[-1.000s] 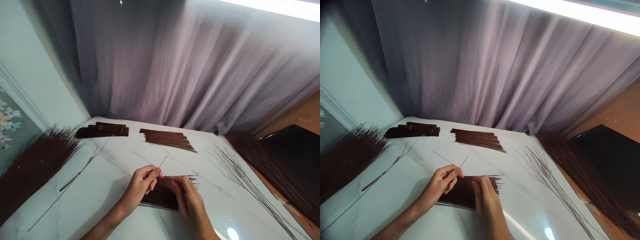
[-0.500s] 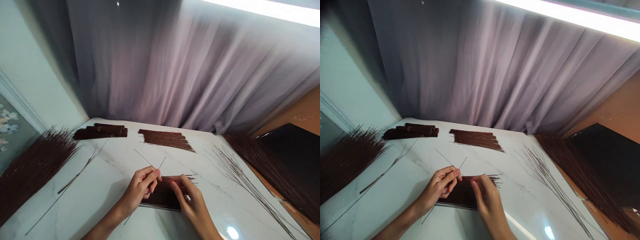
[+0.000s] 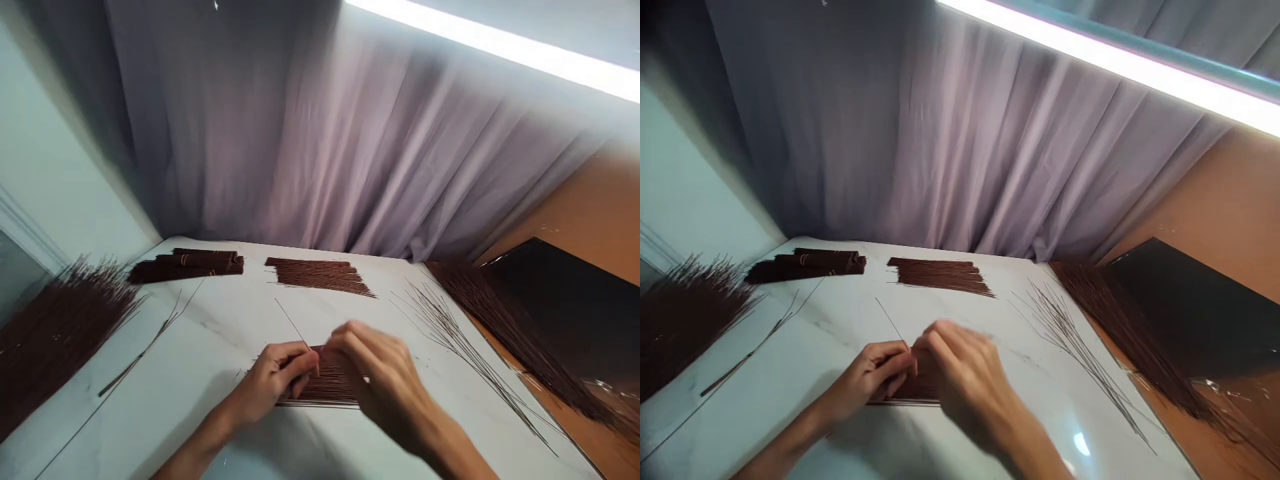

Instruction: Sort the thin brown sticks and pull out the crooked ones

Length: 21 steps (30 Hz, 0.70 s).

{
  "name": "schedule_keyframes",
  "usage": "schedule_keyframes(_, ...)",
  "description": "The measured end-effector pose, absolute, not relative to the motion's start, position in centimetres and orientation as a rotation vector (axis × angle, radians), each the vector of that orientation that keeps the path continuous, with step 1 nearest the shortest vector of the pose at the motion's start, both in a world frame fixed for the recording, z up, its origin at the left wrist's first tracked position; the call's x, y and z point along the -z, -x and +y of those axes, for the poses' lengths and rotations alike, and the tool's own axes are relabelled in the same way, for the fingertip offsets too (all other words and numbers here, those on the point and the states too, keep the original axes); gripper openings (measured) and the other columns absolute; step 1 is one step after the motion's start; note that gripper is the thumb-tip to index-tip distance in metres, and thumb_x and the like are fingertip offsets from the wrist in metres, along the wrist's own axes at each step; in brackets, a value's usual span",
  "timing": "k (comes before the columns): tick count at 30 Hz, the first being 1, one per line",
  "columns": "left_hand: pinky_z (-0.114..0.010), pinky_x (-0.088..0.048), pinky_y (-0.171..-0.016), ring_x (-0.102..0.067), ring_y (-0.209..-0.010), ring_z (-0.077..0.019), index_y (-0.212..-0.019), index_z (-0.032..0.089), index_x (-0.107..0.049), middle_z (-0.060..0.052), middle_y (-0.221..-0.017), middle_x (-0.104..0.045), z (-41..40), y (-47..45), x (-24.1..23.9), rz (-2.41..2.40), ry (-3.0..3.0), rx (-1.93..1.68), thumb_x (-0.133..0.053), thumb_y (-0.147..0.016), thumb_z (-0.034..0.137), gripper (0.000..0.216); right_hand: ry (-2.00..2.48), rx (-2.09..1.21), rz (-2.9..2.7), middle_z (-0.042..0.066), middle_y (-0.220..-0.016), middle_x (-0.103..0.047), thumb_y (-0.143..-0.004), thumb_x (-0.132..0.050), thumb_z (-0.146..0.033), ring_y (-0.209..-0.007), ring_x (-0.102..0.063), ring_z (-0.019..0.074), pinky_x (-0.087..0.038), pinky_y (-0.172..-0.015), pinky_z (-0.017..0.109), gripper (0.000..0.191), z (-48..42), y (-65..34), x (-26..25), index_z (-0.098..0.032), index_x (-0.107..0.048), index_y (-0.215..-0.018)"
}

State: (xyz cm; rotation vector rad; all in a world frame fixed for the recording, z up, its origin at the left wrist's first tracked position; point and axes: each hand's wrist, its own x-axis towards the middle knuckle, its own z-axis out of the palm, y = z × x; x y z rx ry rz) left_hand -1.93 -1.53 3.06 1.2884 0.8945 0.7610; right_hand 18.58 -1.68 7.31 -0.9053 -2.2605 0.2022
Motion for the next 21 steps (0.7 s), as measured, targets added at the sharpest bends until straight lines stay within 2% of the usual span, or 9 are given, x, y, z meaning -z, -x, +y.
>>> schedule_keyframes(2,-0.023,-0.016,-0.044,-0.023,-0.046,-0.0073,-0.081,0.018,-0.064,0.007,-0.054,-0.044,-1.1,2.3,-3.1,0.887,-1.200,-0.795,-0.059,-0.095,0.053,0.038,0.904,-0.202,-2.121,0.004,-0.082,-0.065,-0.103,-0.045,-0.015,-0.070,-0.061,0.0136,-0.046,-0.060,0.024,0.020,-3.6,-18.1,-4.6,-0.021,-0.063,-0.097)
schedule_keyframes(5,-0.023,-0.016,-0.045,-0.022,-0.046,-0.0070,-0.080,0.017,-0.064,0.006,-0.054,-0.045,-1.2,2.3,-3.2,0.814,-1.132,-0.776,-0.060,-0.095,0.051,0.037,0.986,-0.451,-2.028,0.002,-0.077,-0.062,-0.104,-0.044,-0.020,-0.065,-0.058,0.0130,-0.045,-0.055,0.023,0.020,-4.4,-18.4,-0.9,-0.021,-0.059,-0.091)
schedule_keyframes(9,-0.023,-0.015,-0.043,-0.022,-0.043,-0.0065,-0.076,0.017,-0.062,0.006,-0.051,-0.047,-2.1,1.7,-2.8,0.745,-1.176,-0.666,-0.059,-0.096,0.044,0.034,1.038,-0.766,-2.198,-0.001,-0.076,-0.064,-0.106,-0.045,-0.032,-0.065,-0.057,0.0125,-0.046,-0.057,0.022,0.027,-0.9,-19.7,-2.1,-0.022,-0.061,-0.087)
schedule_keyframes(11,-0.023,-0.017,-0.043,-0.025,-0.042,-0.0067,-0.075,0.017,-0.063,0.005,-0.050,-0.049,-2.2,1.5,-2.4,0.748,-1.229,-0.612,-0.059,-0.096,0.042,0.033,1.038,-0.672,-2.337,-0.001,-0.078,-0.066,-0.106,-0.045,-0.032,-0.067,-0.058,0.0129,-0.045,-0.060,0.023,0.027,1.1,-20.1,-4.6,-0.022,-0.064,-0.089)
schedule_keyframes(14,-0.022,-0.022,-0.044,-0.031,-0.044,-0.0076,-0.070,0.018,-0.060,0.005,-0.050,-0.049,-1.6,1.3,-1.8,0.859,-1.311,-0.681,-0.057,-0.097,0.044,0.038,0.944,-0.151,-2.461,0.003,-0.085,-0.069,-0.106,-0.040,-0.023,-0.075,-0.060,0.0164,-0.046,-0.069,0.028,0.030,1.7,-20.0,-6.6,-0.022,-0.067,-0.093)
schedule_keyframes(16,-0.022,-0.020,-0.043,-0.030,-0.044,-0.0074,-0.070,0.018,-0.058,0.006,-0.051,-0.046,-0.9,1.5,-1.6,0.944,-1.295,-0.789,-0.056,-0.097,0.047,0.040,0.854,0.112,-2.389,0.007,-0.092,-0.071,-0.104,-0.039,-0.017,-0.080,-0.063,0.0186,-0.047,-0.073,0.030,0.028,0.4,-19.5,-5.5,-0.021,-0.067,-0.102)
schedule_keyframes(18,-0.022,-0.015,-0.042,-0.024,-0.043,-0.0067,-0.074,0.018,-0.058,0.007,-0.051,-0.045,-0.4,1.8,-1.6,0.970,-1.230,-0.855,-0.057,-0.096,0.049,0.038,0.873,0.103,-2.228,0.007,-0.092,-0.071,-0.102,-0.041,-0.012,-0.076,-0.064,0.0170,-0.047,-0.069,0.028,0.025,-1.4,-18.9,-2.8,-0.020,-0.064,-0.108)
schedule_keyframes(21,-0.022,-0.014,-0.043,-0.021,-0.044,-0.0061,-0.076,0.017,-0.060,0.007,-0.051,-0.046,-0.3,2.2,-2.1,0.929,-1.168,-0.847,-0.058,-0.095,0.049,0.037,1.031,-0.216,-2.042,0.001,-0.078,-0.065,-0.103,-0.044,-0.014,-0.062,-0.059,0.0122,-0.045,-0.057,0.023,0.019,-3.0,-18.4,1.1,-0.021,-0.061,-0.098)
